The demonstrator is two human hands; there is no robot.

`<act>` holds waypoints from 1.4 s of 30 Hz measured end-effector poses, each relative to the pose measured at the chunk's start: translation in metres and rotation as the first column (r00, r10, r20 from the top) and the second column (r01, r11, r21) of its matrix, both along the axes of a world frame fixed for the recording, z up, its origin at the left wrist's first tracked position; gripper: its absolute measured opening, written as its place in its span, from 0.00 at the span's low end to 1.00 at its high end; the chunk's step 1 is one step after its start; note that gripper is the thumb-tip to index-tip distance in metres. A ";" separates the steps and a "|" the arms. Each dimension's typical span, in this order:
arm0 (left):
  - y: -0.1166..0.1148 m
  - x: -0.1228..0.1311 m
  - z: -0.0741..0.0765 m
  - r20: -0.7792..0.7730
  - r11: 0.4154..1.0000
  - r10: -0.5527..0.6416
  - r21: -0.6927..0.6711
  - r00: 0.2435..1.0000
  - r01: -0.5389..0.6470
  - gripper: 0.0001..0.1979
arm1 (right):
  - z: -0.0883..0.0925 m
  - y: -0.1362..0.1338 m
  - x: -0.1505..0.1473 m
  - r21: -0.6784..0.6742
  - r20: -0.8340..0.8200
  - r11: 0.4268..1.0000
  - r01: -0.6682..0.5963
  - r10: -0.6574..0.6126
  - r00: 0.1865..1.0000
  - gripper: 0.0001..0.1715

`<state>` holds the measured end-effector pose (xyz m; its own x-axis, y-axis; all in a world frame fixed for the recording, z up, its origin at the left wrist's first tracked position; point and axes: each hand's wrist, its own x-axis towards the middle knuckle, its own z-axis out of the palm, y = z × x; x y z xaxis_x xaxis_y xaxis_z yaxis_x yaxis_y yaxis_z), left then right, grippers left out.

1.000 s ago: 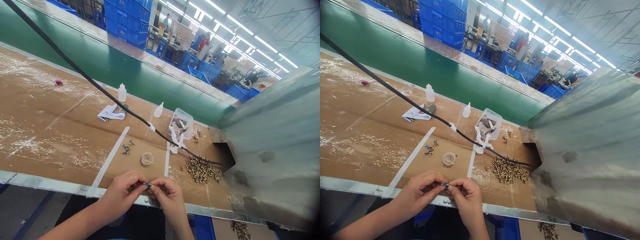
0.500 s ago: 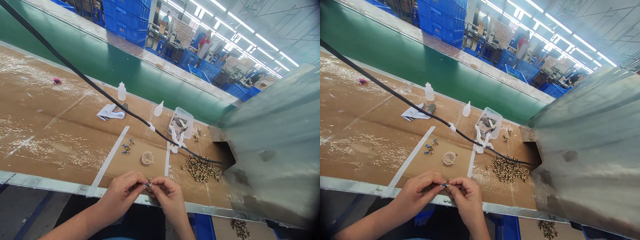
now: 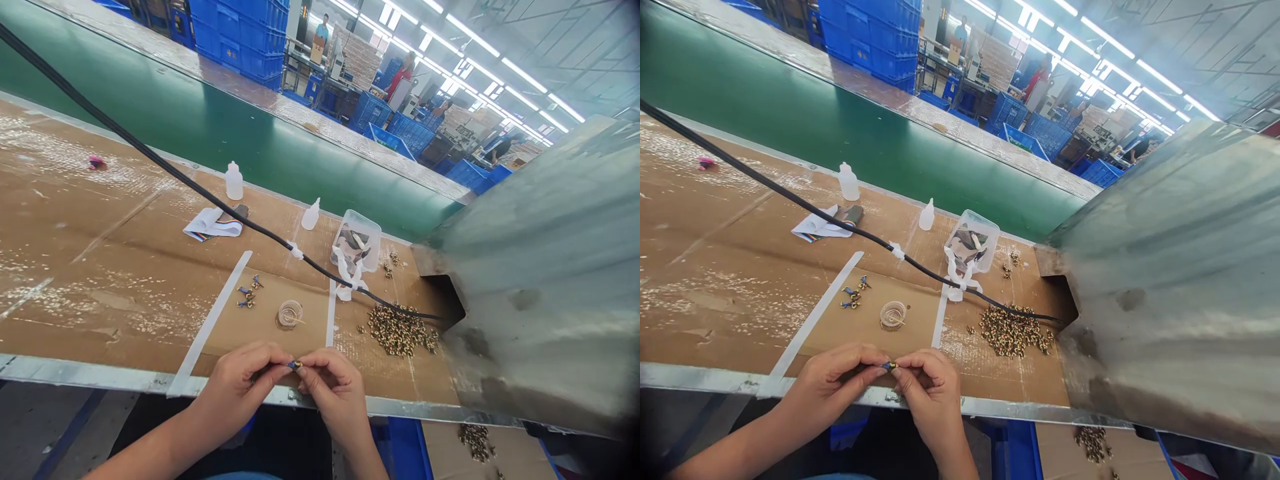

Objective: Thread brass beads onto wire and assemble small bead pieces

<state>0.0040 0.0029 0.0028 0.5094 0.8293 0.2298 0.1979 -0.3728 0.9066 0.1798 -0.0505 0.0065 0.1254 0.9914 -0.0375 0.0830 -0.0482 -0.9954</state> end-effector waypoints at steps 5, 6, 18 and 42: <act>0.001 0.000 0.000 -0.028 1.000 -0.006 -0.010 1.000 0.005 0.07 | -0.002 -0.003 0.001 0.015 0.093 1.000 0.009 -0.010 0.996 0.07; 0.001 0.000 -0.001 -0.035 1.000 -0.012 -0.008 0.999 0.011 0.07 | -0.002 -0.003 0.001 0.014 0.098 1.000 0.007 -0.008 0.995 0.08; 0.000 0.003 0.000 -0.147 0.998 -0.060 -0.004 0.987 0.060 0.16 | -0.001 -0.001 -0.005 -0.007 0.080 0.998 0.063 -0.062 0.995 0.10; 0.043 -0.034 0.025 -0.354 0.975 0.186 0.181 0.916 -0.128 0.14 | -0.020 -0.005 0.003 0.053 -0.119 0.990 0.134 -0.127 0.985 0.10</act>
